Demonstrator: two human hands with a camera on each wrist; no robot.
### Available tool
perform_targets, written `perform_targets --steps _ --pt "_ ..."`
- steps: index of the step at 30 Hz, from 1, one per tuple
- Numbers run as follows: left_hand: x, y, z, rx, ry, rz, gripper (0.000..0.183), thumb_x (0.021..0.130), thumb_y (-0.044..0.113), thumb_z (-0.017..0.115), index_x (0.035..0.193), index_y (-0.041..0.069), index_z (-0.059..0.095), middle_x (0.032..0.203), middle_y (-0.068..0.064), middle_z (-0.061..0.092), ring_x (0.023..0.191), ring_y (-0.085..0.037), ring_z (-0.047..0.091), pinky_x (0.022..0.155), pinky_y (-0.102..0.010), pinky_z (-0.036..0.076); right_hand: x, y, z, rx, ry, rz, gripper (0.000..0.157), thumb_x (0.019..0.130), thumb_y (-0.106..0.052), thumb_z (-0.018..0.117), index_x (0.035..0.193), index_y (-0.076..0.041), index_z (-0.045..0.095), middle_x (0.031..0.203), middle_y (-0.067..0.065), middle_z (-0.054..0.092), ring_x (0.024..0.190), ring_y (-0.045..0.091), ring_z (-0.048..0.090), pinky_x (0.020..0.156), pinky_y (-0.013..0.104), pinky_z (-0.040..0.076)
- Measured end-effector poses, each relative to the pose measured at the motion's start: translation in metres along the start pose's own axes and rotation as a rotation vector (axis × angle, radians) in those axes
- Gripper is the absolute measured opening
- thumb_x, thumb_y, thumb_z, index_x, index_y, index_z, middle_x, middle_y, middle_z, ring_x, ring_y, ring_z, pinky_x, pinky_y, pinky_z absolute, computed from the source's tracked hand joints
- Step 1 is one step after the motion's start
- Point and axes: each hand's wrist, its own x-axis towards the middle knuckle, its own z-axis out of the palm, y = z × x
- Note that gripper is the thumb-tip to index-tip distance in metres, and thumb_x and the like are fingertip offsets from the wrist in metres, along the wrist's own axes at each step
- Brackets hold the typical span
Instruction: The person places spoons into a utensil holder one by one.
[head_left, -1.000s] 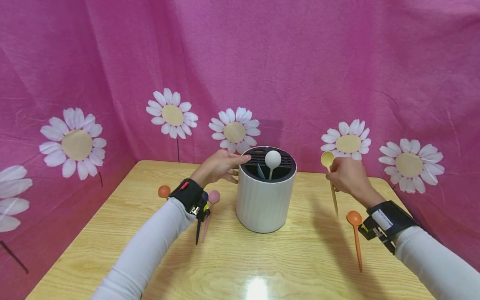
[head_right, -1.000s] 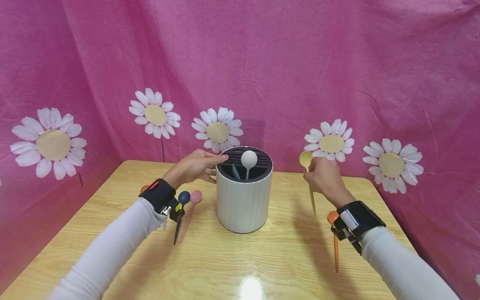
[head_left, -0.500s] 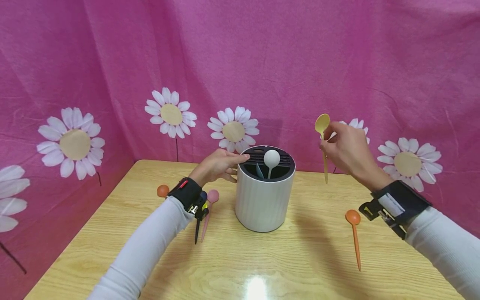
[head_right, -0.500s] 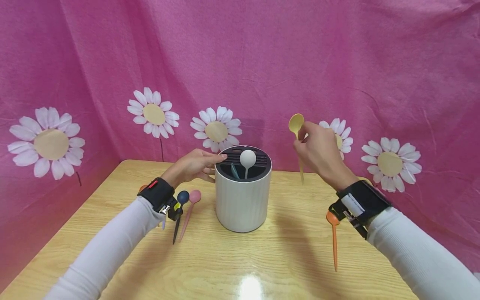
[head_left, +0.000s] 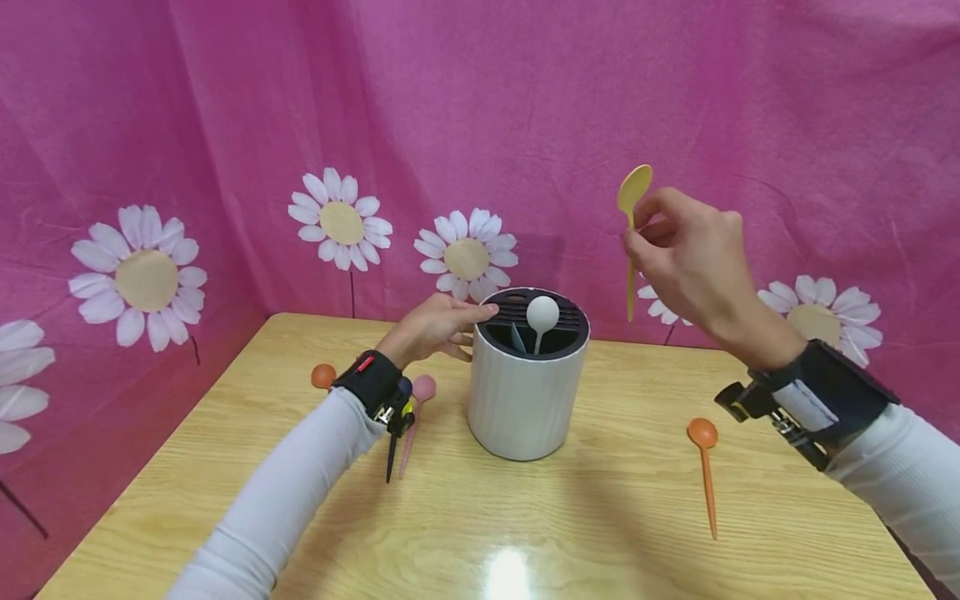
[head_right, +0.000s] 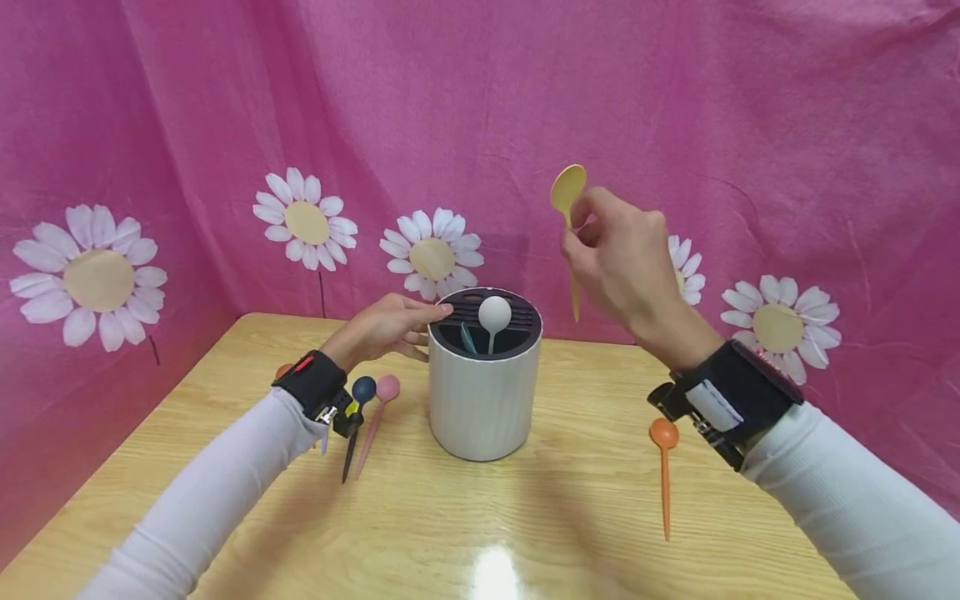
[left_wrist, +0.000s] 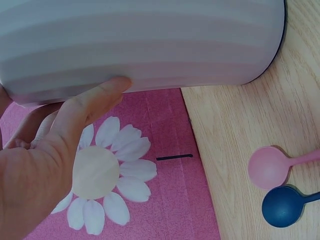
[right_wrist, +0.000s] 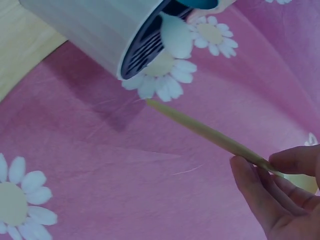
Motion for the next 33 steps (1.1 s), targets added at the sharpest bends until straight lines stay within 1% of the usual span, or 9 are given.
perform_targets --steps 3,5,8,12,18,23,25,30,33 --pt "0.000 -0.001 0.000 -0.007 -0.010 -0.011 0.048 0.098 0.037 0.067 0.131 0.002 0.067 0.140 -0.018 0.061 0.129 -0.039 0.059 0.096 -0.055 0.055 -0.002 -0.007 0.000 0.013 0.007 -0.033 0.008 0.093 -0.010 0.065 0.092 -0.002 0.068 0.087 0.016 0.078 0.077 0.026 0.077 0.066 -0.004 0.039" --pt "0.000 -0.002 0.001 -0.011 -0.013 -0.018 0.048 0.098 0.037 0.067 0.131 0.002 0.067 0.140 -0.018 0.061 0.129 -0.039 0.059 0.096 -0.055 0.055 -0.002 -0.010 0.000 0.024 0.011 -0.047 0.009 0.093 -0.010 0.065 0.093 -0.001 0.068 0.086 0.016 0.078 0.077 0.028 0.077 0.067 -0.004 0.039" --pt "-0.001 -0.001 0.000 -0.005 -0.006 -0.013 0.048 0.098 0.038 0.067 0.131 0.003 0.068 0.140 -0.018 0.062 0.127 -0.040 0.061 0.095 -0.054 0.056 -0.001 -0.015 0.001 0.050 0.025 -0.045 0.008 0.092 -0.010 0.065 0.092 -0.002 0.068 0.085 0.014 0.078 0.072 0.004 0.075 0.066 -0.001 0.042" --pt "-0.001 0.000 -0.002 0.001 0.001 -0.004 0.047 0.098 0.038 0.068 0.130 0.003 0.069 0.138 -0.017 0.063 0.126 -0.039 0.062 0.093 -0.054 0.057 0.000 -0.022 0.004 0.134 0.020 0.001 0.008 0.091 -0.009 0.066 0.093 -0.001 0.067 0.088 0.016 0.078 0.067 -0.023 0.059 0.064 0.002 0.046" --pt "0.000 0.000 -0.004 -0.011 -0.014 0.006 0.046 0.098 0.037 0.067 0.129 0.002 0.069 0.139 -0.017 0.063 0.127 -0.040 0.061 0.095 -0.055 0.056 -0.003 -0.032 0.013 0.239 0.005 0.040 0.006 0.089 -0.004 0.066 0.092 0.001 0.065 0.088 0.019 0.077 0.065 -0.017 0.063 0.065 0.005 0.052" --pt "0.000 -0.001 -0.004 -0.021 -0.021 0.012 0.046 0.099 0.036 0.066 0.128 0.001 0.069 0.138 -0.018 0.063 0.127 -0.040 0.061 0.096 -0.056 0.055 -0.008 -0.034 0.023 0.246 -0.006 0.028 0.004 0.088 -0.003 0.066 0.091 0.000 0.064 0.084 0.016 0.077 0.065 -0.017 0.062 0.067 0.004 0.051" --pt "-0.001 -0.001 -0.003 -0.019 -0.024 0.015 0.046 0.099 0.037 0.066 0.129 0.001 0.069 0.138 -0.018 0.063 0.127 -0.040 0.061 0.096 -0.056 0.055 -0.010 -0.033 0.028 0.247 -0.015 0.030 0.003 0.088 -0.003 0.066 0.090 -0.001 0.064 0.082 0.015 0.077 0.065 -0.011 0.065 0.067 0.004 0.051" --pt "-0.001 0.000 -0.003 -0.009 -0.024 0.010 0.047 0.099 0.038 0.067 0.130 0.003 0.068 0.139 -0.017 0.063 0.128 -0.040 0.060 0.096 -0.055 0.056 -0.016 -0.030 0.040 0.245 -0.058 0.031 0.004 0.089 -0.003 0.067 0.090 -0.002 0.064 0.082 0.014 0.077 0.070 0.018 0.075 0.066 0.004 0.048" --pt "0.000 0.001 -0.003 -0.006 -0.030 0.008 0.048 0.099 0.039 0.066 0.131 0.003 0.068 0.140 -0.016 0.062 0.128 -0.040 0.059 0.096 -0.055 0.055 -0.019 -0.029 0.046 0.228 -0.086 0.032 0.004 0.090 -0.006 0.067 0.090 -0.004 0.063 0.084 0.013 0.077 0.075 0.024 0.076 0.065 0.004 0.046"
